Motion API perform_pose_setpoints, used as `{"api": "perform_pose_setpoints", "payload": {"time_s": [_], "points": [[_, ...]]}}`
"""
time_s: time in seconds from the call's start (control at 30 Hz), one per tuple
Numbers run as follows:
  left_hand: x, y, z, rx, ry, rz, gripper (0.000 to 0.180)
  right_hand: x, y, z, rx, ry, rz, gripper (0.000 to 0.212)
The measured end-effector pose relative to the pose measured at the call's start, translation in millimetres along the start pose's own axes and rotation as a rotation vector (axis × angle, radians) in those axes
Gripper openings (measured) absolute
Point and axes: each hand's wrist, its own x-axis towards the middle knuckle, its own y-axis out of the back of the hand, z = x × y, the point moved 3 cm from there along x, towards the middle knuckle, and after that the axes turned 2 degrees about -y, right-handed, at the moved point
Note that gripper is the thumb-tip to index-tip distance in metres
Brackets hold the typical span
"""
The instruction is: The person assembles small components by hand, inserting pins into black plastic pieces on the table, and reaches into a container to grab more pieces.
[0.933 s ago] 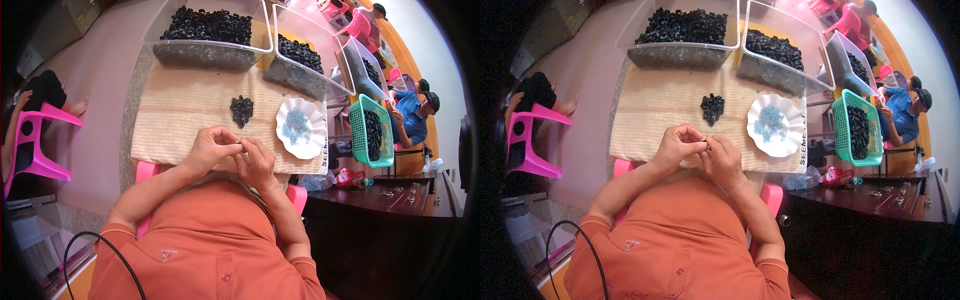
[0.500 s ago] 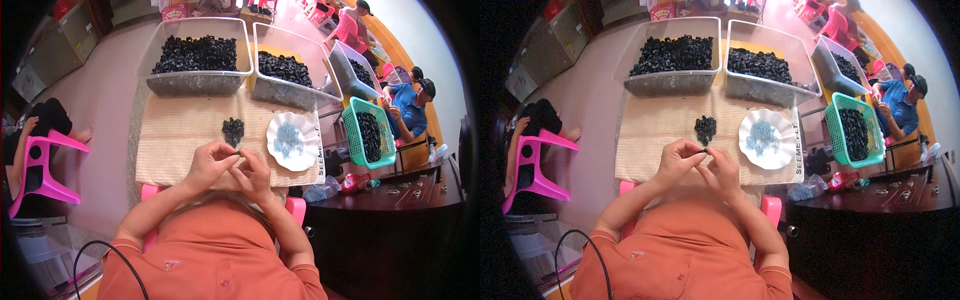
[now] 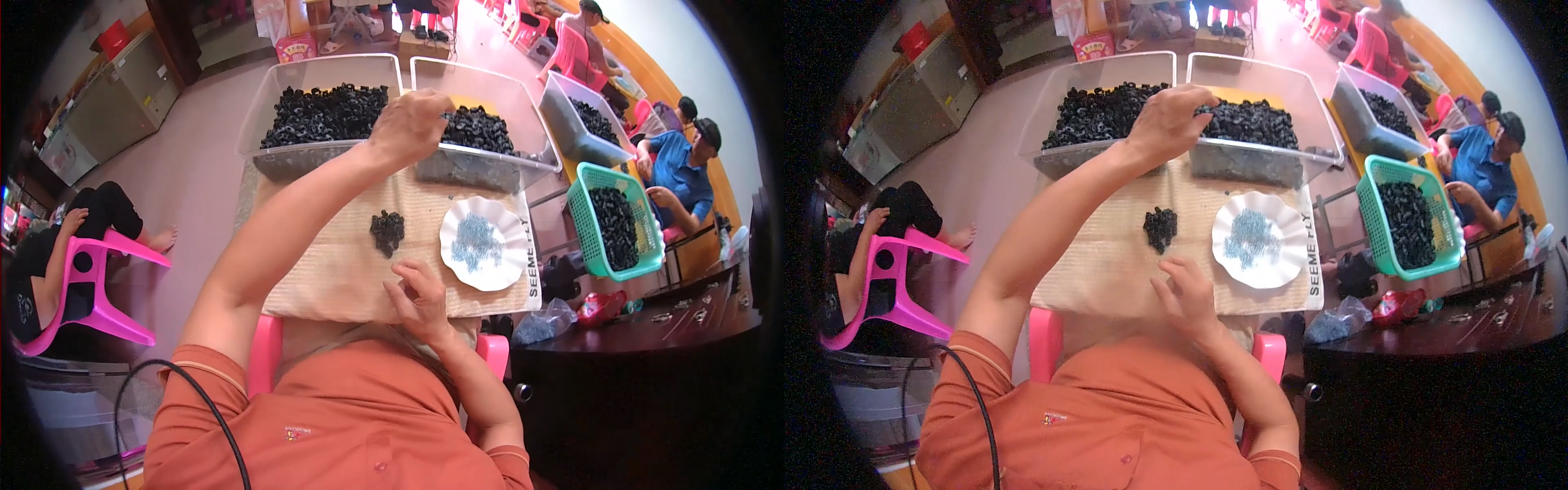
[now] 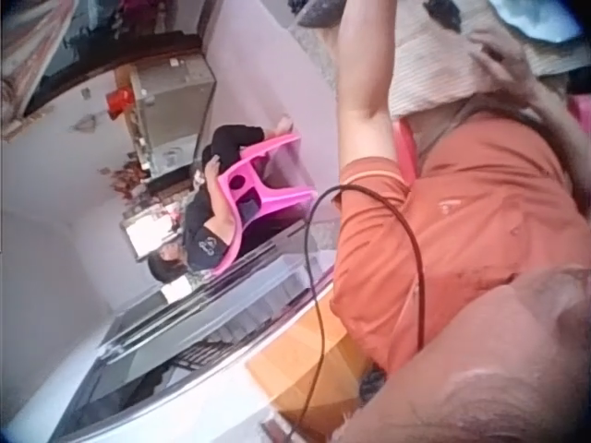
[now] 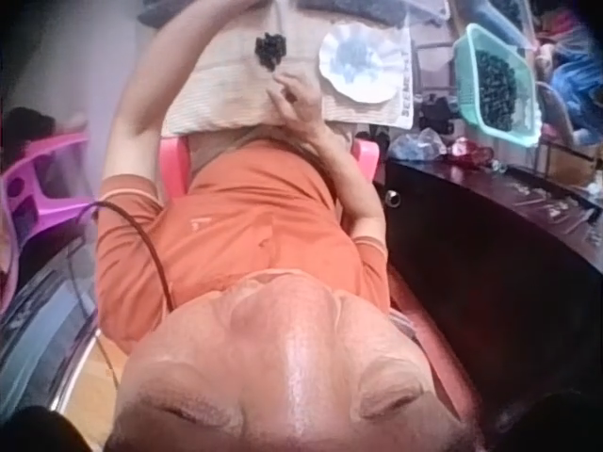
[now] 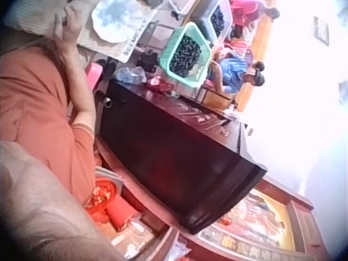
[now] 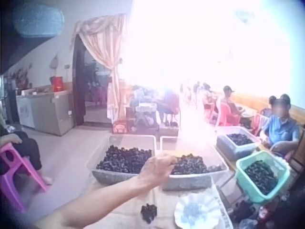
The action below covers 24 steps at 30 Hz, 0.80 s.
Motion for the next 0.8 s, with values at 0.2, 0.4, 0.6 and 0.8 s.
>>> {"api": "perform_pose_setpoints", "payload": {"time_s": [0.2, 0.4, 0.6, 0.8], "points": [[-98, 21, 5, -0.054, -0.146, 0.198, 0.008, 5, 2, 0, 0.010, -0.003, -0.036, 0.023], [-175, 29, -17, -0.119, 0.037, 0.115, 0.013, 6, -1, -2, 0.047, -0.031, -0.061, 0.017], [-166, 57, -26, 0.042, -0.035, 0.214, 0.018, 5, -3, -2, -0.018, -0.042, -0.096, 0.016], [-130, 92, -43, 0.141, -0.054, 0.330, 0.020, 4, -5, 2, -0.004, -0.020, -0.079, 0.012]]}}
